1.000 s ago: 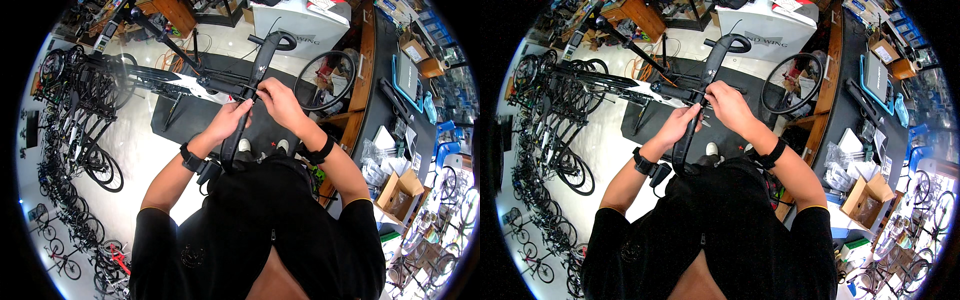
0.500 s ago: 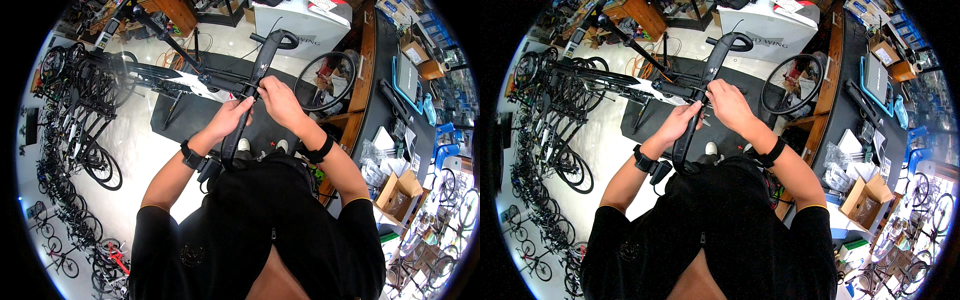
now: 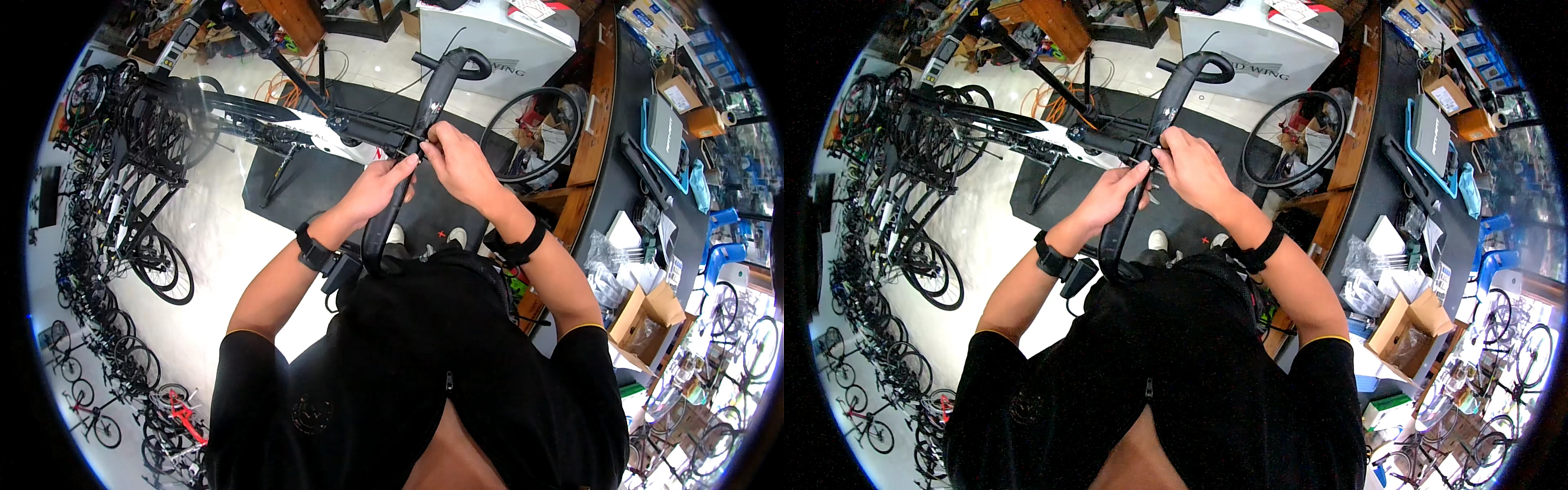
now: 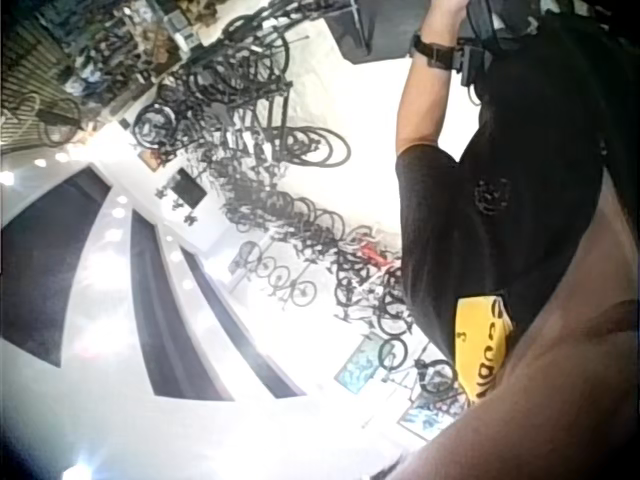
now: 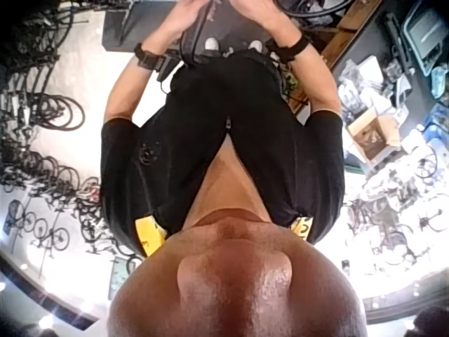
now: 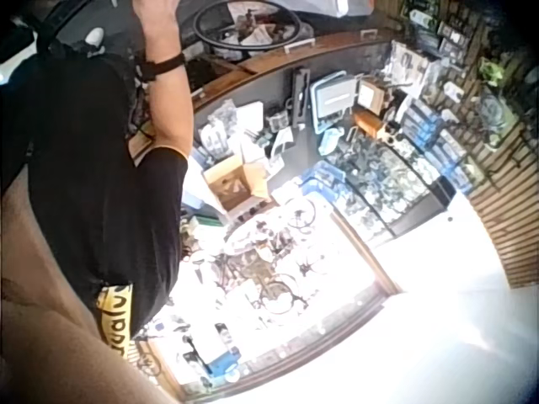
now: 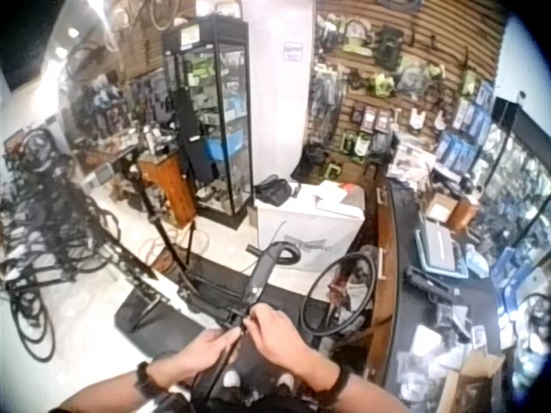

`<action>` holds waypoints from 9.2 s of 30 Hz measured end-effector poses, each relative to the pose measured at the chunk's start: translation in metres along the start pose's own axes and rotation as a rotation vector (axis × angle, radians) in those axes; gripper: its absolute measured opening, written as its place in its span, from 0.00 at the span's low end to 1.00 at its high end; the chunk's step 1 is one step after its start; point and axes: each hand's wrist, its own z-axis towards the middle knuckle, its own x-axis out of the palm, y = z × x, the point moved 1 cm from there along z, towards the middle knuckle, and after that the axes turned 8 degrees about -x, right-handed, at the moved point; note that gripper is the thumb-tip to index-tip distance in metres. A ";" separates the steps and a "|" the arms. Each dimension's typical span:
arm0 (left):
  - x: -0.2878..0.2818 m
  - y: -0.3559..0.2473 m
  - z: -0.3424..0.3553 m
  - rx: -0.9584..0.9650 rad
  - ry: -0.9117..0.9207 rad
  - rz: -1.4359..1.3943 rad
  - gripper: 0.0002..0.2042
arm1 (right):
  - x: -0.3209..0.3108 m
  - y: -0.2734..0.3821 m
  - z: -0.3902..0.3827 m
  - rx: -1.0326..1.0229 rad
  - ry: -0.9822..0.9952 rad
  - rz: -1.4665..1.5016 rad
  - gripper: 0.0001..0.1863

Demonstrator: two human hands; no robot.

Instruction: The person retrieves a black bicycle handlebar from a storage rack and walks to a workbench where a bicycle is mounted. They position the handlebar onto the bike's stem, align it, and secure it using zip ties and an Allen key, tightening the bolts to fix the handlebar in place.

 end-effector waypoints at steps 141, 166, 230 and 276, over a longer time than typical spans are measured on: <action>-0.002 0.000 0.003 -0.071 -0.042 -0.117 0.22 | 0.001 0.012 -0.008 -0.202 0.002 -0.229 0.08; -0.004 0.004 0.004 -0.024 -0.026 -0.076 0.21 | 0.006 0.006 -0.009 -0.204 -0.025 -0.198 0.06; -0.005 -0.002 0.000 -0.035 -0.013 -0.048 0.11 | 0.005 -0.008 0.006 0.090 -0.019 0.001 0.09; -0.005 0.001 -0.002 -0.015 -0.022 -0.056 0.15 | 0.005 -0.008 0.009 0.057 -0.029 0.097 0.12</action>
